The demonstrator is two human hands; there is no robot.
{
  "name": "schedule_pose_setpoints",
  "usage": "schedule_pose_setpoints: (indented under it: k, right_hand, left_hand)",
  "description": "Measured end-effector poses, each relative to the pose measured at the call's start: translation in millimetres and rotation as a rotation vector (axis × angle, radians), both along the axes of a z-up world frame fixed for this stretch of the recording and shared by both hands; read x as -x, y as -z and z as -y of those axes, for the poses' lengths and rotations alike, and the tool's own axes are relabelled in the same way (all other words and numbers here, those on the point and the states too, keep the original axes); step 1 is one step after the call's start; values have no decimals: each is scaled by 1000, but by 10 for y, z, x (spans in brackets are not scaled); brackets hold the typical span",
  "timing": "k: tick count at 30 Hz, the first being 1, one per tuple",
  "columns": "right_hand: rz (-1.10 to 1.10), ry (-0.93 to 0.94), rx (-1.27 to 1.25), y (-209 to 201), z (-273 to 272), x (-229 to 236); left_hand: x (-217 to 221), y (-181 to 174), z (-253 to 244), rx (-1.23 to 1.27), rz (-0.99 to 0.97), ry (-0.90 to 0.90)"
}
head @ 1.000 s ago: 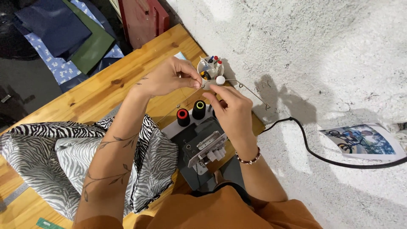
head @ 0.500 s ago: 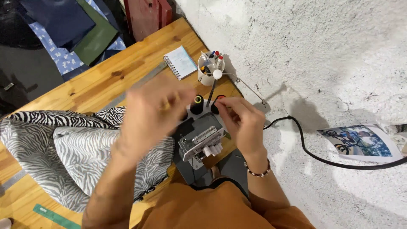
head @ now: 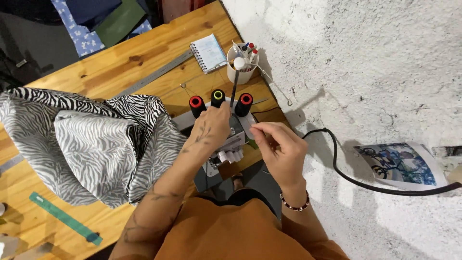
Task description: The person threads a white Singer sewing machine with black thread, guiding it through the tension discs and needle. They then move to a serger, place a spool of thread on a holder, and use scissors to cut the thread.
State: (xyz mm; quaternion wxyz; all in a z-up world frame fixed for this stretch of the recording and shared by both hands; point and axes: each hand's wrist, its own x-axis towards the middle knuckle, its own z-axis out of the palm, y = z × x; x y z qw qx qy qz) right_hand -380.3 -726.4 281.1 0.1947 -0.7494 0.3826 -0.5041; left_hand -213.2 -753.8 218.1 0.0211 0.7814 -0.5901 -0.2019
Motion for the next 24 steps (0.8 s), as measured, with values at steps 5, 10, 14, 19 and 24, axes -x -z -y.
schedule_pose_setpoints:
  k: [5, 10, 14, 19, 24]
  right_hand:
    - [46, -21, -55, -15, -24, 118]
    - [64, -55, -75, 49, -72, 249]
    - [83, -93, -75, -13, -79, 338]
    - [57, -117, -45, -49, -42, 419]
    - [80, -160, -45, -50, -9, 379]
  left_hand:
    - [212, 8, 217, -84, -2, -148]
    - [35, 853, 482, -160, -136, 3]
    - [97, 303, 396, -56, -100, -10]
    - [97, -322, 183, 69, -319, -407]
    - [-115, -139, -213, 373, -393, -154]
